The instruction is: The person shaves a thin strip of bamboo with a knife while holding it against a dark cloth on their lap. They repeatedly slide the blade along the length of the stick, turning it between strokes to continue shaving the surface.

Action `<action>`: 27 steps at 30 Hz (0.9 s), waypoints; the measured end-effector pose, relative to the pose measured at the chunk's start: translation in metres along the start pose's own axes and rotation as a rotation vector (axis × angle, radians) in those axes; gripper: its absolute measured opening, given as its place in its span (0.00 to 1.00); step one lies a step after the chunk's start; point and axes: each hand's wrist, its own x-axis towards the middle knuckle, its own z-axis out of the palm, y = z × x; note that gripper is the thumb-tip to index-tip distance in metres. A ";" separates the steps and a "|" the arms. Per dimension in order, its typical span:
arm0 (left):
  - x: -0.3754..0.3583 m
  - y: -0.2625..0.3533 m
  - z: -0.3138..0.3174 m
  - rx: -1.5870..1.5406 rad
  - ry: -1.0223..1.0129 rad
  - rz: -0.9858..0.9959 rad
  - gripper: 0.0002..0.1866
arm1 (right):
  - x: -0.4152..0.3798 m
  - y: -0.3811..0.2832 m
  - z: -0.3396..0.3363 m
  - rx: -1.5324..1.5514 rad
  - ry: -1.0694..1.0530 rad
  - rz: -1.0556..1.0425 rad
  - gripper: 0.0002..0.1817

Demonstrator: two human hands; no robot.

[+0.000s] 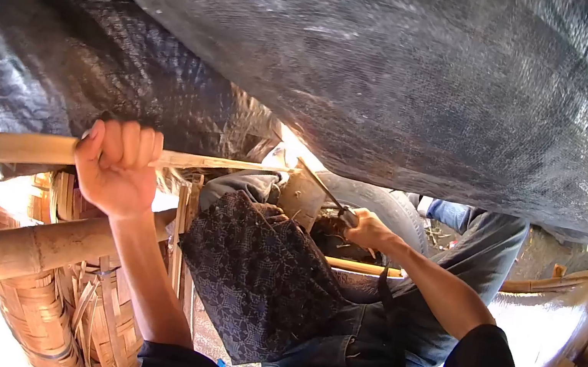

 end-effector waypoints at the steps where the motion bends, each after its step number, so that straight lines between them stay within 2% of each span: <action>1: 0.000 0.000 0.005 -0.007 0.084 0.037 0.23 | -0.010 -0.009 -0.002 -0.029 0.067 0.001 0.18; 2: 0.001 0.000 0.007 -0.013 0.163 0.078 0.24 | -0.022 -0.022 -0.006 -0.039 0.067 -0.015 0.18; 4: 0.002 0.000 0.010 -0.015 0.154 0.122 0.27 | -0.050 -0.047 -0.014 -0.112 0.002 0.013 0.17; 5: 0.002 -0.002 0.018 -0.036 0.222 0.173 0.28 | -0.063 -0.052 -0.015 -0.127 0.015 -0.104 0.17; 6: 0.002 -0.003 0.021 -0.058 0.288 0.222 0.28 | -0.076 -0.054 -0.011 -0.131 0.017 -0.116 0.17; 8: 0.002 -0.006 0.023 -0.030 0.295 0.210 0.28 | -0.098 -0.055 -0.004 -0.029 0.144 -0.109 0.21; 10: 0.003 -0.011 0.039 0.047 0.502 0.211 0.27 | -0.116 -0.061 -0.004 -0.002 0.105 -0.115 0.19; 12: -0.004 -0.012 0.029 -0.012 0.429 0.227 0.23 | -0.129 -0.062 -0.003 0.056 0.022 -0.111 0.16; 13: -0.005 -0.011 0.029 0.066 0.413 0.234 0.23 | -0.128 -0.051 0.008 0.005 0.152 -0.231 0.16; 15: -0.009 -0.010 0.023 0.154 0.303 0.258 0.21 | -0.139 -0.056 0.014 0.007 0.196 -0.256 0.19; 17: -0.012 -0.012 0.020 0.185 0.307 0.254 0.21 | -0.150 -0.062 0.023 0.021 0.285 -0.334 0.22; 20: -0.013 -0.014 0.016 0.199 0.306 0.252 0.22 | -0.160 -0.087 0.024 0.055 0.191 -0.325 0.21; 21: -0.013 -0.014 0.014 0.168 0.288 0.225 0.22 | -0.160 -0.091 0.028 0.066 0.238 -0.367 0.19; 23: -0.010 -0.013 0.013 0.106 0.260 0.177 0.22 | -0.161 -0.101 0.028 0.047 0.205 -0.352 0.19; 24: -0.008 -0.014 0.015 0.105 0.261 0.179 0.22 | -0.161 -0.108 0.026 0.031 0.167 -0.335 0.19; 26: -0.002 -0.017 0.018 0.156 0.463 0.221 0.22 | -0.171 -0.125 0.020 0.038 0.166 -0.367 0.19; 27: 0.000 -0.018 0.023 0.154 0.463 0.220 0.22 | -0.174 -0.131 0.019 0.047 0.164 -0.400 0.18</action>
